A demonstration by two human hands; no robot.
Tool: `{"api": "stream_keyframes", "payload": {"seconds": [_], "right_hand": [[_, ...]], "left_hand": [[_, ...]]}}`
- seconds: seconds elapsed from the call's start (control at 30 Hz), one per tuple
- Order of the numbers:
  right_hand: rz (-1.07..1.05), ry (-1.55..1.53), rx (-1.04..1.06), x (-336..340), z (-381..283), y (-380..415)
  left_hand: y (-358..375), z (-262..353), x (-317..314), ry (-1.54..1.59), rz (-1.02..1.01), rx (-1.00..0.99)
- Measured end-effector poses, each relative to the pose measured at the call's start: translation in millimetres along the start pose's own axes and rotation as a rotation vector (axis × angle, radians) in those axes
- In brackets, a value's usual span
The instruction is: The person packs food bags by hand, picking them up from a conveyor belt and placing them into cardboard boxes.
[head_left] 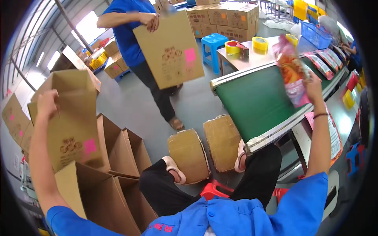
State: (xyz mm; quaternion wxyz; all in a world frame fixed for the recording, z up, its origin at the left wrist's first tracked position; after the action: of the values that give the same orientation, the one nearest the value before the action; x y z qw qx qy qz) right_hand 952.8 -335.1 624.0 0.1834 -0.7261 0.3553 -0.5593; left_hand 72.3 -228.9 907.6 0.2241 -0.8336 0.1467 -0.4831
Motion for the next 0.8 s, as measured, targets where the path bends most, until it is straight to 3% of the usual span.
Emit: {"api": "stream_keyframes", "payload": {"seconds": [0.03,0.1,0.13,0.17,0.2,0.23,0.27,0.33,0.37,0.4,0.43,0.47,0.5,0.53,0.6,0.67,0.73,0.8], "right_hand": [[0.044,-0.336,-0.182,19,3,8],[0.204,-0.474,-0.210,53,17,26],[0.344,-0.619,-0.244,73,22,36],[0.363,-0.598,-0.237,94,27,41],[0.410,-0.390,-0.166,116,24,50],[0.453,-0.180,-0.100,135,19,58],[0.468,-0.162,-0.114,149,17,66],[0.389,-0.051,-0.093,170,16,77],[0.448,0.028,0.033,167,26,87],[0.397,0.245,0.057,166,35,96],[0.285,0.453,-0.015,155,63,115],[0.101,0.514,-0.156,142,88,135],[-0.221,0.573,-0.363,136,95,149],[-0.217,0.511,-0.358,126,102,166],[-0.223,0.444,-0.298,121,114,161],[-0.341,0.428,-0.436,112,119,150],[-0.360,0.465,-0.482,109,58,132],[-0.158,0.510,-0.445,93,41,124]], "left_hand": [[-8,16,32,0.125,-0.071,0.086],[-32,20,47,0.609,-0.170,0.091],[-30,39,52,0.631,-0.163,0.083],[-29,63,57,0.573,-0.010,0.081],[-28,85,63,0.507,0.137,0.077],[-28,104,53,0.478,0.120,-0.027],[-30,123,30,0.509,0.058,-0.078],[4,181,-7,0.649,-0.026,0.069],[27,205,-34,0.767,0.022,0.088],[29,208,-96,0.865,0.098,0.068],[53,222,-105,0.995,-0.016,0.061],[73,234,-123,1.053,-0.016,0.027],[88,244,-152,1.099,-0.028,0.020],[100,255,-180,1.150,-0.098,0.069],[137,291,-163,1.088,-0.117,0.029],[166,307,-170,1.075,-0.185,0.022],[187,318,-164,1.129,-0.232,0.045],[205,330,-160,1.223,-0.277,-0.123]]}}
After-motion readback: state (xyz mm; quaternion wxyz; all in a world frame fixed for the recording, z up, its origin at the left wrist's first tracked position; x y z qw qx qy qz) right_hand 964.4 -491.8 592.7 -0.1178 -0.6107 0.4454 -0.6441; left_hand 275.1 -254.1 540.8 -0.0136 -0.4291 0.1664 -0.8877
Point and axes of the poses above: each hand's wrist, its own y-axis away from the middle knuckle, its own x-axis out of the back of the hand, z = x × y, the point moved 1 cm from there along -y, towards the middle knuckle, and after that the axes turned 9 degrees about x, right-handed, at the moved point
